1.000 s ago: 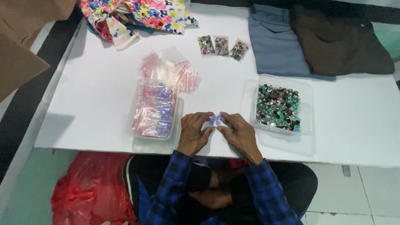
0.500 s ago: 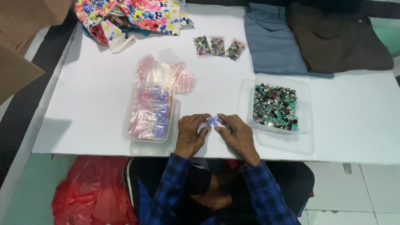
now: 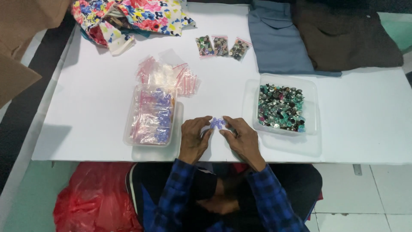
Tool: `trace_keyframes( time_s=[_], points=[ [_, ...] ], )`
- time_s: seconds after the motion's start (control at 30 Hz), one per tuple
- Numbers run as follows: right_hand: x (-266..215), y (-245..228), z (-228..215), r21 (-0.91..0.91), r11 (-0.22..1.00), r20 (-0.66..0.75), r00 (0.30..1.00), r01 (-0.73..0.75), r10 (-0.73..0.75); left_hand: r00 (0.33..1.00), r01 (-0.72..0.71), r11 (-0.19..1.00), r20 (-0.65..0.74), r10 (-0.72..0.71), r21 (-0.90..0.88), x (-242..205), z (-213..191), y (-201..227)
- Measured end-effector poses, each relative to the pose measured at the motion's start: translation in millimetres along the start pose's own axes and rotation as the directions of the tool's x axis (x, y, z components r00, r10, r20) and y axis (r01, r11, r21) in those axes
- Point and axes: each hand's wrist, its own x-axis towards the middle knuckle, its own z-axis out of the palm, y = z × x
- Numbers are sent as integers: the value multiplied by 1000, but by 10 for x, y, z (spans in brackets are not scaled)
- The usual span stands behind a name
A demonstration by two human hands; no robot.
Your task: The person picks up buttons from a container and places them into smaller plastic bags.
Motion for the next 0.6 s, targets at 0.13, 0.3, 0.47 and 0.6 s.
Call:
trace_keyframes(
  time_s=[0.13,0.3,0.47,0.6],
  points=[
    [-2,51,23,-3,1000,-16,1000,-4,4,1000,15,999,8,-15,35,1,-36,97],
    [-48,80,29,-39,985,-61,983,170,-173,1000,5,999,-11,-5,49,-4,-55,147],
    [-199,-135,-81,-88,953,-152,941,291,-302,997,-2,995,-81,-6,-99,-12,-96,324],
    [-382,-420,-390,-104,910,-224,882,401,-414,980,-79,996,-185,69,-50,31,-37,650]
  ],
)
